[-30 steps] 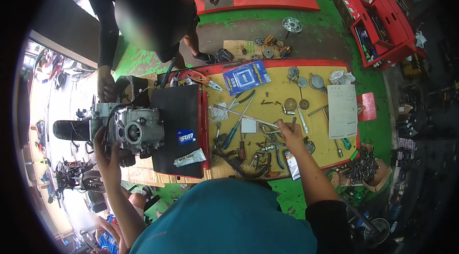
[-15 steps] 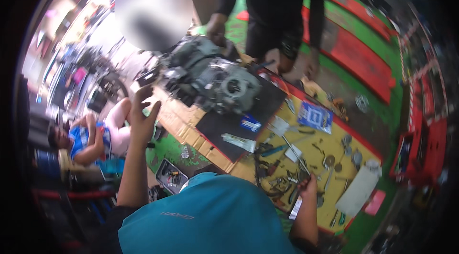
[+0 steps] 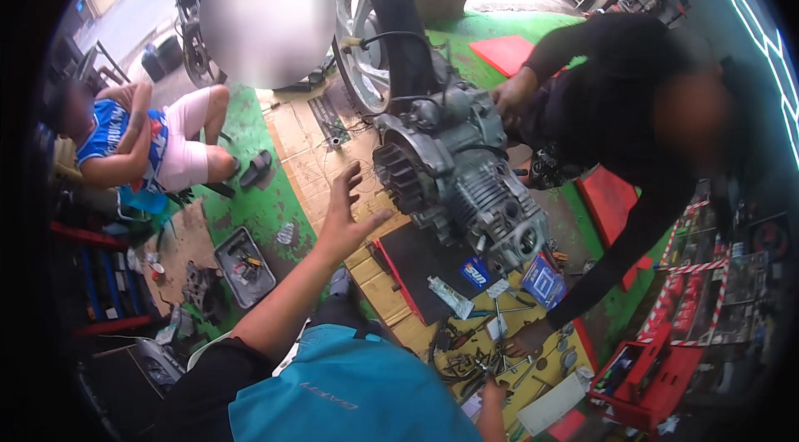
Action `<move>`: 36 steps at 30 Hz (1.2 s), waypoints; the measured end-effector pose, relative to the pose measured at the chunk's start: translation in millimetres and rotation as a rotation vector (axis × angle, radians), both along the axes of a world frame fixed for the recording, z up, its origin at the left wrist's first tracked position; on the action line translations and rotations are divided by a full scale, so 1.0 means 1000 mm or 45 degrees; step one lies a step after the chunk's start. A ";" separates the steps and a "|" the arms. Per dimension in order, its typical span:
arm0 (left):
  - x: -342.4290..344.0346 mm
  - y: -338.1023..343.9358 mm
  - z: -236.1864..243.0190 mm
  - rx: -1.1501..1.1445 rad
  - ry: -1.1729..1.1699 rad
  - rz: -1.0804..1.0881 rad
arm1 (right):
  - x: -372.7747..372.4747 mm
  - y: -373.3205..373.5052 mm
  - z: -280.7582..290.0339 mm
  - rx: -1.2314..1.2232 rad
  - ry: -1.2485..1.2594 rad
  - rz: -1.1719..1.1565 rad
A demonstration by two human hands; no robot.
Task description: The person works on a disassembled motorcycle engine on a workbench, using a torque wrench to tighten bolts and installing a gear into the engine casing. They handle the engine block, a gear, and various tools while a coworker assists.
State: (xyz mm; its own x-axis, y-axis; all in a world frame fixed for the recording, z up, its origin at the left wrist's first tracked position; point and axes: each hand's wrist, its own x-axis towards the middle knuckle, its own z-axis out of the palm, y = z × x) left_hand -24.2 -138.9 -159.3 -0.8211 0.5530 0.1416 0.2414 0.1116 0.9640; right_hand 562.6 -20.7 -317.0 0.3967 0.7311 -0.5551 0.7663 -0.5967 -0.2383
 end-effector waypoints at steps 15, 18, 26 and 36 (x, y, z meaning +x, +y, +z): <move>-0.012 0.076 -0.027 0.404 -0.120 0.170 | -0.194 -0.068 0.101 0.045 -0.097 0.899; -0.015 0.083 -0.031 0.446 -0.141 0.167 | -0.238 -0.078 0.109 0.063 -0.046 0.986; -0.021 0.087 -0.032 0.473 -0.067 0.188 | -0.269 -0.092 0.108 -0.062 -0.030 0.830; -0.024 0.087 -0.033 0.493 -0.037 0.167 | -0.264 -0.106 0.115 -0.080 -0.059 0.754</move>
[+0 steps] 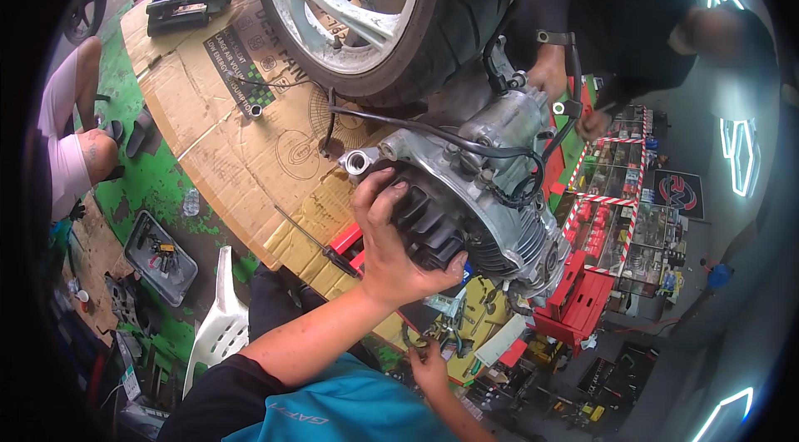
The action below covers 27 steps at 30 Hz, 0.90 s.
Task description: The person works on a disassembled motorcycle engine on a workbench, using a torque wrench to tighten bolts and installing a gear into the engine casing. They handle the engine block, a gear, and various tools while a coworker assists.
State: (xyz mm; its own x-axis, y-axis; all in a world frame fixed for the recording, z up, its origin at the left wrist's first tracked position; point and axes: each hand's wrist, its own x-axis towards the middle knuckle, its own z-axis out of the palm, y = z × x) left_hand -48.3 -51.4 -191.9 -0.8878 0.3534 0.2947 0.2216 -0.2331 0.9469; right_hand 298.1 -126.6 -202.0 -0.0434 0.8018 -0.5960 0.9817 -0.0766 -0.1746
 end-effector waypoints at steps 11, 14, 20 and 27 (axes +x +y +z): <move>-0.002 0.001 -0.004 0.026 0.061 -0.001 | 0.002 -0.004 -0.005 -0.022 -0.047 -0.025; -0.003 0.000 -0.005 0.030 0.063 -0.005 | 0.002 -0.004 -0.005 -0.021 -0.039 -0.038; -0.004 -0.001 -0.004 0.018 0.074 -0.007 | 0.002 -0.005 -0.004 -0.029 -0.026 -0.071; -0.004 -0.002 -0.004 0.054 0.034 -0.024 | -0.001 -0.003 -0.002 -0.035 -0.039 -0.033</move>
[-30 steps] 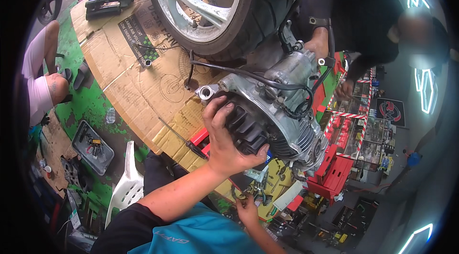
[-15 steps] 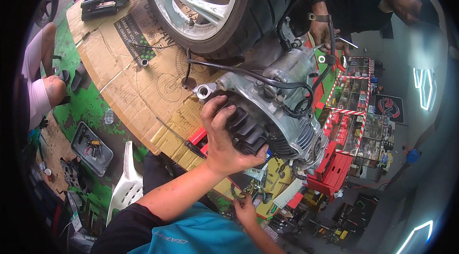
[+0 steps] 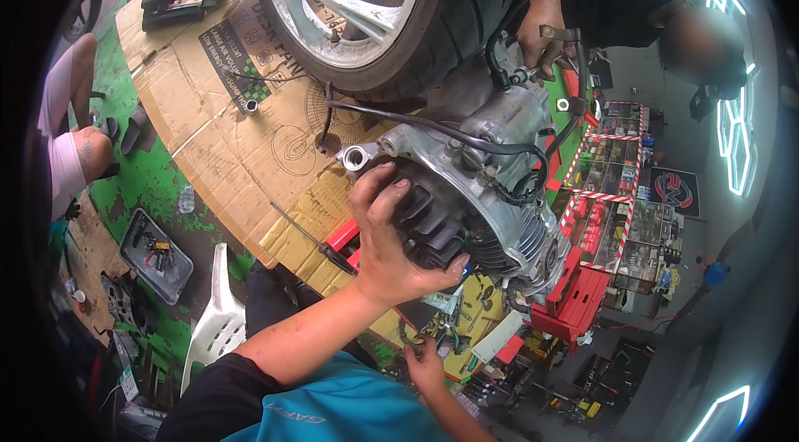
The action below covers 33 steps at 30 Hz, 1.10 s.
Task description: The person works on a disassembled motorcycle engine on a workbench, using a torque wrench to tighten bolts and installing a gear into the engine casing. They handle the engine block, a gear, and various tools while a coworker assists.
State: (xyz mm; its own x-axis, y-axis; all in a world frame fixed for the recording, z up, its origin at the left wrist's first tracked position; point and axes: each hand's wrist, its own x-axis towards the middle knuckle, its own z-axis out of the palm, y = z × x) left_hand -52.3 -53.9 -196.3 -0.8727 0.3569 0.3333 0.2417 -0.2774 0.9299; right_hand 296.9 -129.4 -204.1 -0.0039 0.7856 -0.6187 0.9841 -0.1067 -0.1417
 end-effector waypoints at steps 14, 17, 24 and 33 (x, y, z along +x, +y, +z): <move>-0.001 -0.005 0.000 0.029 -0.038 -0.037 | -0.006 0.003 0.002 0.011 0.056 0.043; 0.000 -0.007 0.001 0.039 -0.079 -0.045 | -0.011 0.003 0.002 0.011 0.075 0.056; 0.002 -0.012 0.001 -0.026 -0.131 -0.036 | 0.008 0.004 -0.012 0.004 0.042 0.120; 0.010 0.004 -0.005 0.025 -0.125 0.083 | -0.005 0.005 -0.010 -0.043 -0.069 0.163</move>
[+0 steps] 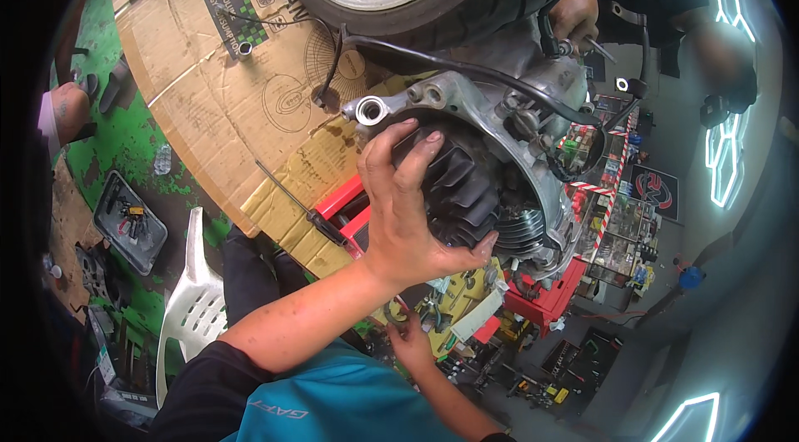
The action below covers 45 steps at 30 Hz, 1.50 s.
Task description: The person works on a disassembled motorcycle engine on a workbench, using a torque wrench to tighten bolts and installing a gear into the engine casing. They handle the engine block, a gear, and various tools while a coworker assists.
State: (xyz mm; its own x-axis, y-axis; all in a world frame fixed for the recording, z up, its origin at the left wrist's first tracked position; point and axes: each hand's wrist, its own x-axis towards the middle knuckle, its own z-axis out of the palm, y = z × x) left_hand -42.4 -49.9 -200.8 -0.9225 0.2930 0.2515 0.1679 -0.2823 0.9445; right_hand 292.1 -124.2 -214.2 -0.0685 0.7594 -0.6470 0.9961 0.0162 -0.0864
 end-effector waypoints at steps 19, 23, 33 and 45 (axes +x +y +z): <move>0.001 0.002 0.003 -0.030 0.008 0.048 | -0.002 0.007 -0.005 -0.019 0.040 -0.001; 0.001 0.002 0.003 -0.050 0.013 0.049 | -0.003 0.006 -0.003 0.013 0.113 -0.028; -0.025 -0.001 -0.020 0.140 0.115 -0.035 | -0.156 0.050 0.111 0.722 1.042 0.480; -0.042 0.010 -0.035 0.275 0.302 0.009 | -0.221 0.135 0.046 1.679 0.612 1.660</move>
State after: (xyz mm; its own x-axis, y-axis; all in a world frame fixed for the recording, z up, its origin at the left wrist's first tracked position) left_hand -84.1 -40.2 -236.2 -0.8324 0.2027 0.5158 0.3793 -0.4702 0.7969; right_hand 70.7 10.8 -168.6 -0.8895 0.0190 0.4566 0.2139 0.9003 0.3792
